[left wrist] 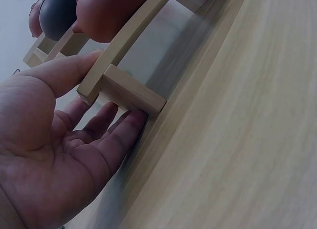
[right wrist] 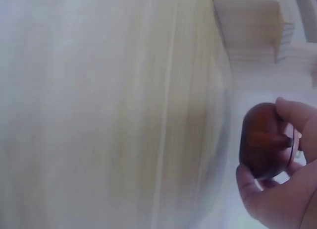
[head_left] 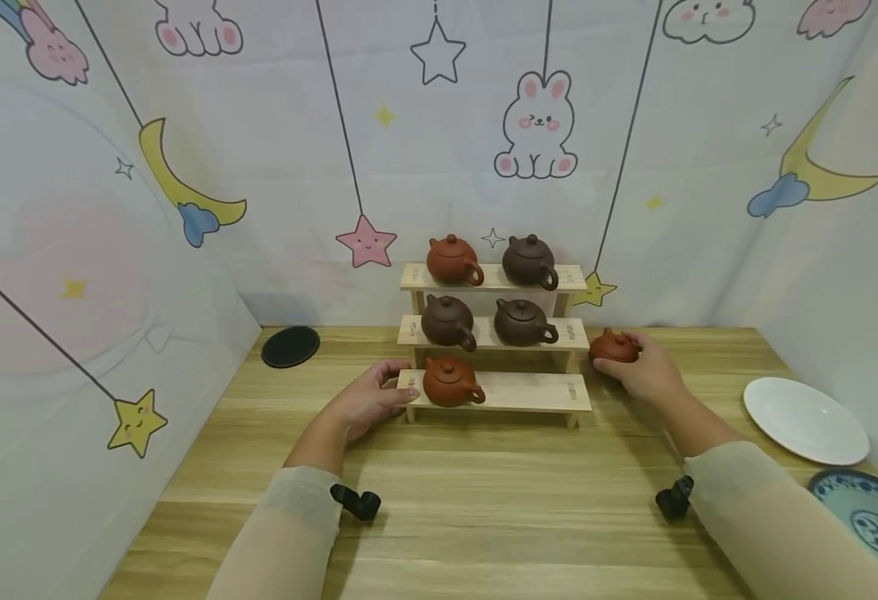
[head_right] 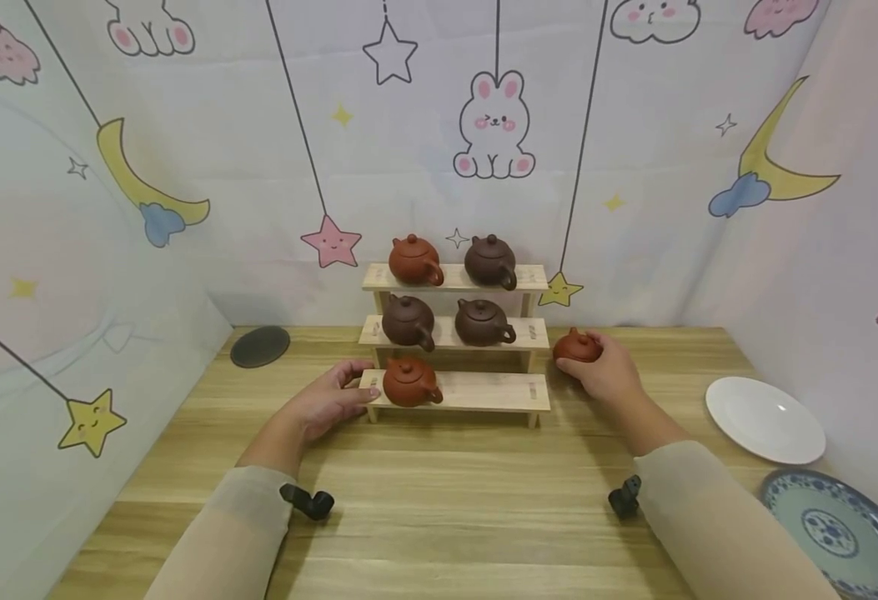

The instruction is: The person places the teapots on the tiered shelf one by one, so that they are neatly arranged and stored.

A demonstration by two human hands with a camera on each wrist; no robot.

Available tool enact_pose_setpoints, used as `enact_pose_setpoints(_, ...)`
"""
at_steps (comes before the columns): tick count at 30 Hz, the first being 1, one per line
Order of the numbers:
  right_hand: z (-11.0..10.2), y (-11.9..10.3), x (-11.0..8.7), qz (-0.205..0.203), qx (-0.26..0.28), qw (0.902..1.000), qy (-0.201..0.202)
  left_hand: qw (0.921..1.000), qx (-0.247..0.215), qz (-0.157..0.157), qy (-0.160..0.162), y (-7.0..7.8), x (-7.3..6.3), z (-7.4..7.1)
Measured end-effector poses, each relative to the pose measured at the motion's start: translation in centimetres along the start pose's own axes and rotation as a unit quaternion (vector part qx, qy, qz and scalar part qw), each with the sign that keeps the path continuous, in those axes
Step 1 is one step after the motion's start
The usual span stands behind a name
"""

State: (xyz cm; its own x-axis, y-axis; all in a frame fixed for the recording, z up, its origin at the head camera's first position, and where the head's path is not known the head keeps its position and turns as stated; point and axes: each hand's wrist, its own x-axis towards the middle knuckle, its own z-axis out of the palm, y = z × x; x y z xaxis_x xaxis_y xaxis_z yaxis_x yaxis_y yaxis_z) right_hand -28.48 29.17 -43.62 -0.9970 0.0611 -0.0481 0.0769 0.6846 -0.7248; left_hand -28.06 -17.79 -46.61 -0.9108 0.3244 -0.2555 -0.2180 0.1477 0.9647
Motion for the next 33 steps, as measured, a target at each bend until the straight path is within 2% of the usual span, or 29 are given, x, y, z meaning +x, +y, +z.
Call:
enact_pose_setpoints(9,-1.8,0.0,-3.0,-0.013,0.013,0.9998,-0.01,1.0,0.006,0.005,-0.002,0.1,-0.2,-0.1)
enact_pose_setpoints(16,-2.7,0.1,-5.4,-0.019,0.013,0.9997,0.0,1.0,0.002,0.0,0.0,0.1,-0.2,-0.1)
enact_pose_setpoints(23,-2.5,-0.8,-7.4,-0.031,0.054,0.9978,-0.022,1.0,0.007,0.002,-0.001,0.1,-0.4,-0.1)
enact_pose_setpoints(33,-1.3,-2.9,-9.7,-0.046,0.082,0.9949,-0.035,1.0,0.007,0.0,-0.004,0.0,-0.1,-0.1)
